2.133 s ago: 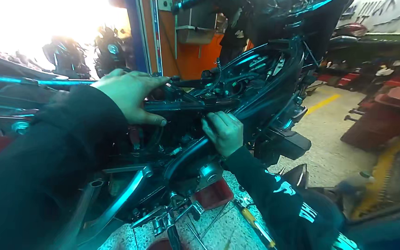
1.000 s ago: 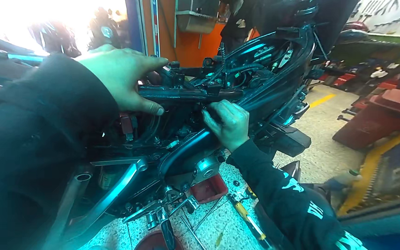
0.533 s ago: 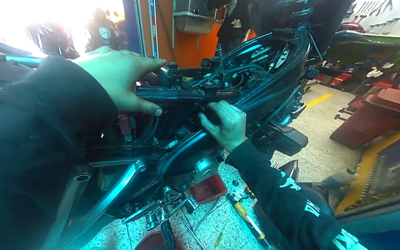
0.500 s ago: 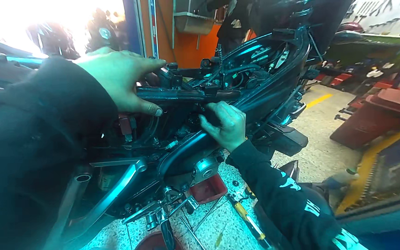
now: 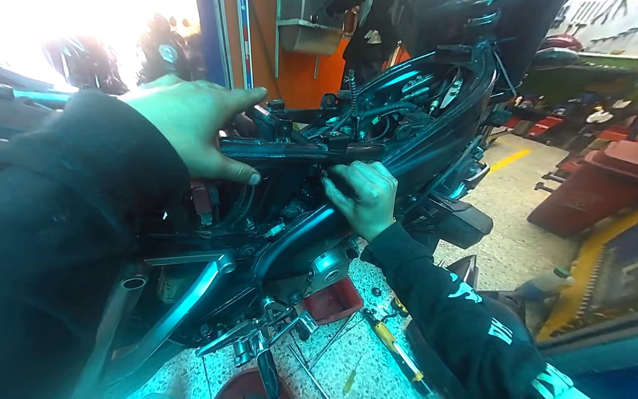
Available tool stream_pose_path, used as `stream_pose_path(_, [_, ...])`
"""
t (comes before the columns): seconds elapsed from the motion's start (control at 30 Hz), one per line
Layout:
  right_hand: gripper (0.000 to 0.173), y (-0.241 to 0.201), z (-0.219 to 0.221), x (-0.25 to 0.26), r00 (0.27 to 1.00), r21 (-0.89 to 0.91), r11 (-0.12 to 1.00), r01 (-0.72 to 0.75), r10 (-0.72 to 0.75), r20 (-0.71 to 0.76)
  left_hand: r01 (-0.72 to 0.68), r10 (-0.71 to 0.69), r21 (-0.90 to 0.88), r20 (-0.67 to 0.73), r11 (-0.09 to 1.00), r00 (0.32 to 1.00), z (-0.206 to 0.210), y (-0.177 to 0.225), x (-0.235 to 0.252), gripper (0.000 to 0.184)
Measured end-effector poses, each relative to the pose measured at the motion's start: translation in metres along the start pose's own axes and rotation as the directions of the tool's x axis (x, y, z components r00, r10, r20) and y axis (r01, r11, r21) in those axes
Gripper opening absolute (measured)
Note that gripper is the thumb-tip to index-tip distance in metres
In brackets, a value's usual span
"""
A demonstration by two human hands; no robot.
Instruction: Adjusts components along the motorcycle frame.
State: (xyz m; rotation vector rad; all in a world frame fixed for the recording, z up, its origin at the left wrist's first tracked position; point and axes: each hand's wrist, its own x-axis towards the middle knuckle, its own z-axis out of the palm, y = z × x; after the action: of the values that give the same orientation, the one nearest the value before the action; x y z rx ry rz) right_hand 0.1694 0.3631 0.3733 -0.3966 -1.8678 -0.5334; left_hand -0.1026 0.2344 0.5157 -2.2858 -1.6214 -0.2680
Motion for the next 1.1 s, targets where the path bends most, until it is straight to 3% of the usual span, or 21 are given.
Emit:
stream_pose_path(0.1, [0.020,-0.0001,-0.0003,0.0011,1.000,0.003,1.000,0.004,-0.004,-0.020,0.015,-0.015,-0.027,-0.002,1.000,1.000,-0.0009,0.0015,0.0006,0.111])
stream_pose_path(1.1, [0.016,0.0027,-0.0006,0.0019,1.000,0.078,0.997,0.010,-0.012,0.019,-0.080,0.076,-0.102,-0.041,0.991,0.996,0.0042,-0.0042,0.0015,0.097])
